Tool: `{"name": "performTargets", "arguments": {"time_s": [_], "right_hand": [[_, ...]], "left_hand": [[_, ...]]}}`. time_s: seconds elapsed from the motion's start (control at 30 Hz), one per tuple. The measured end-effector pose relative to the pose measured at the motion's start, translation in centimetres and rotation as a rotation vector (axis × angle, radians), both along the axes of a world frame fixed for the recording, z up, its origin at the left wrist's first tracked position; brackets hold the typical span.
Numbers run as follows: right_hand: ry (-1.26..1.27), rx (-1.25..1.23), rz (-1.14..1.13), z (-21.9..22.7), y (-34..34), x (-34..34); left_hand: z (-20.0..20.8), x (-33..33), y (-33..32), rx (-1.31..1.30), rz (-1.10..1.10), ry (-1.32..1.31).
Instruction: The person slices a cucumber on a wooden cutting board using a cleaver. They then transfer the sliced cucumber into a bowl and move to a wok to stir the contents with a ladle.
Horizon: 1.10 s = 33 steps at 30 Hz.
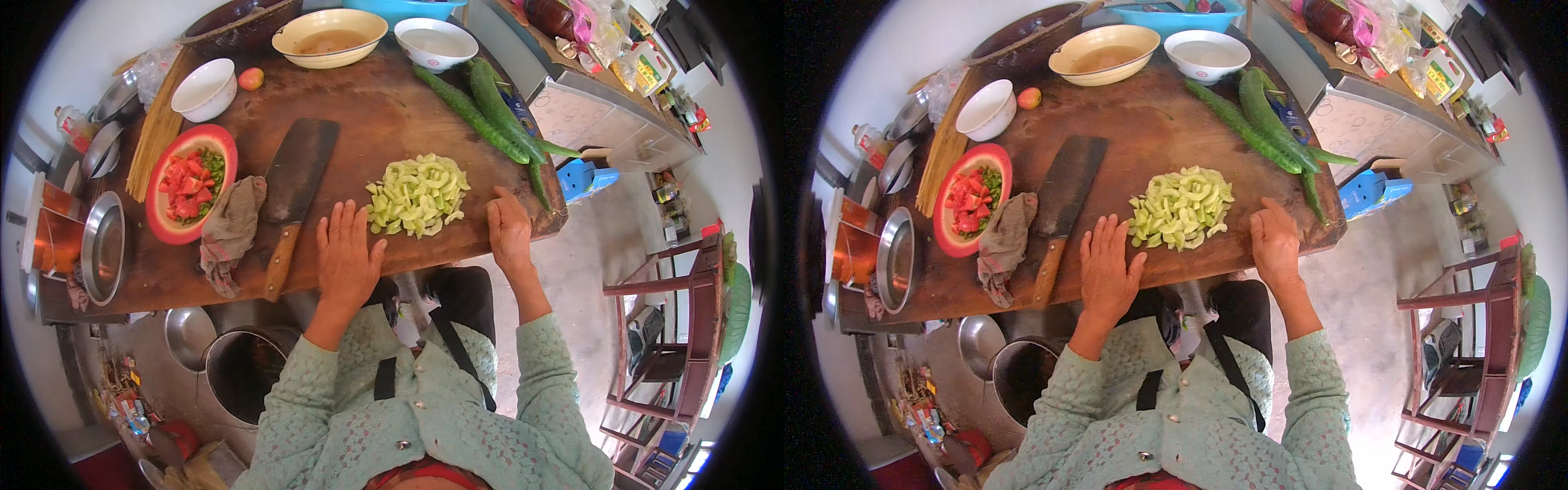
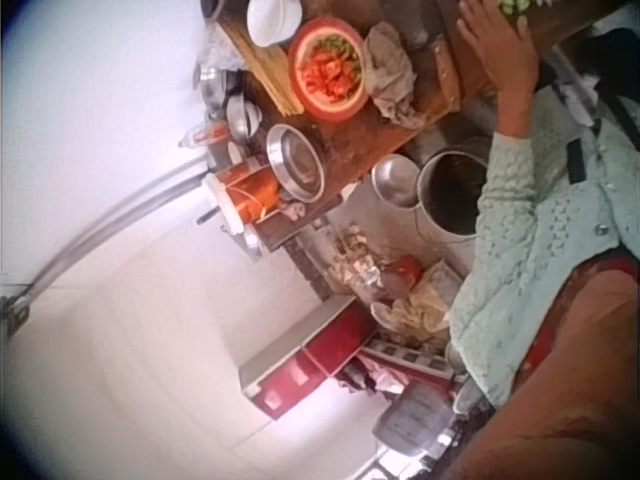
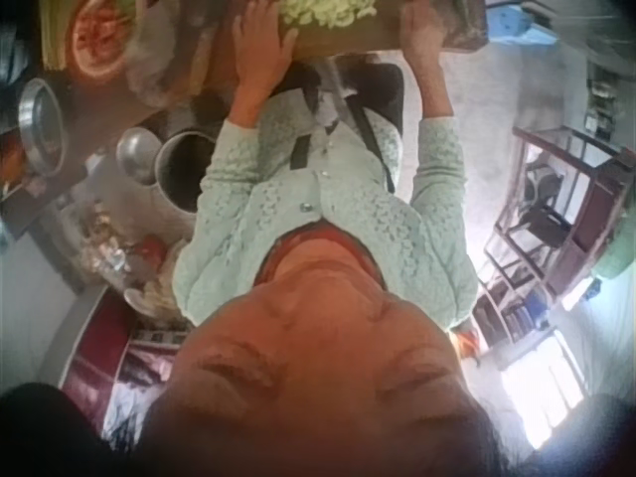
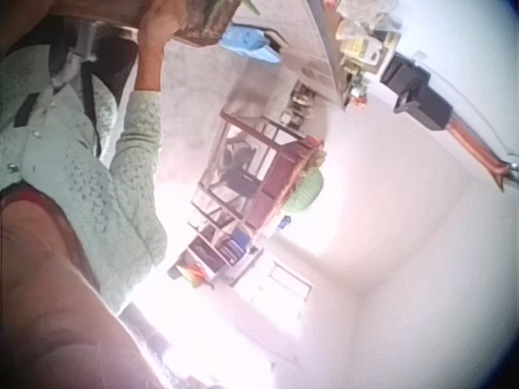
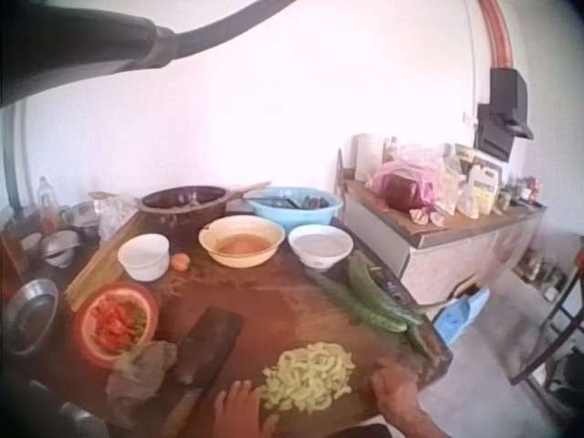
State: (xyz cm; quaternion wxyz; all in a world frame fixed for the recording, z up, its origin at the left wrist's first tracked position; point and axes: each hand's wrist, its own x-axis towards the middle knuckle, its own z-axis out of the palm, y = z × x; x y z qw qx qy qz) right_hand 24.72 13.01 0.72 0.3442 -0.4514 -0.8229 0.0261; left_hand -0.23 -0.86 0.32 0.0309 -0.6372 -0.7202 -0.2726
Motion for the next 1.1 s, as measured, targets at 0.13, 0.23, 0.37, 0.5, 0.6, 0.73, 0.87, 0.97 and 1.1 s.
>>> {"name": "performTargets", "arguments": {"time_s": [0.13,0.23,0.37,0.5,0.6,0.73,0.87,0.97,1.1], "right_hand": [[0.069,0.062,-0.017,-2.0,0.5,0.8],[0.094,0.049,-0.064,-2.3,0.3,0.5],[0.052,0.046,-0.064,-1.9,0.4,0.6],[0.004,0.030,-0.070,-1.9,0.3,0.6],[-0.017,0.016,-0.086,-1.8,0.1,0.5],[-0.035,0.034,-0.080,-1.6,0.1,0.0],[-0.061,0.001,-0.060,-1.1,0.1,-0.1],[-0.065,-0.012,-0.076,-1.1,0.0,0.2],[-0.055,-0.014,-0.074,-1.2,0.1,0.0]], "left_hand": [[0.1,0.0,0.0,-0.039,0.009,-0.008],[0.4,0.0,0.1,-0.059,0.002,-0.016],[0.6,0.0,0.1,-0.087,-0.005,0.000],[0.5,-0.4,0.2,-0.087,-0.035,-0.010],[0.6,-0.5,0.2,-0.108,-0.055,-0.037],[0.7,-0.6,0.1,-0.125,-0.060,-0.070],[0.6,-0.8,0.0,-0.131,-0.077,-0.089],[0.7,-0.7,0.1,-0.163,-0.102,-0.093],[0.7,-0.7,0.2,-0.184,-0.094,-0.069]]}}
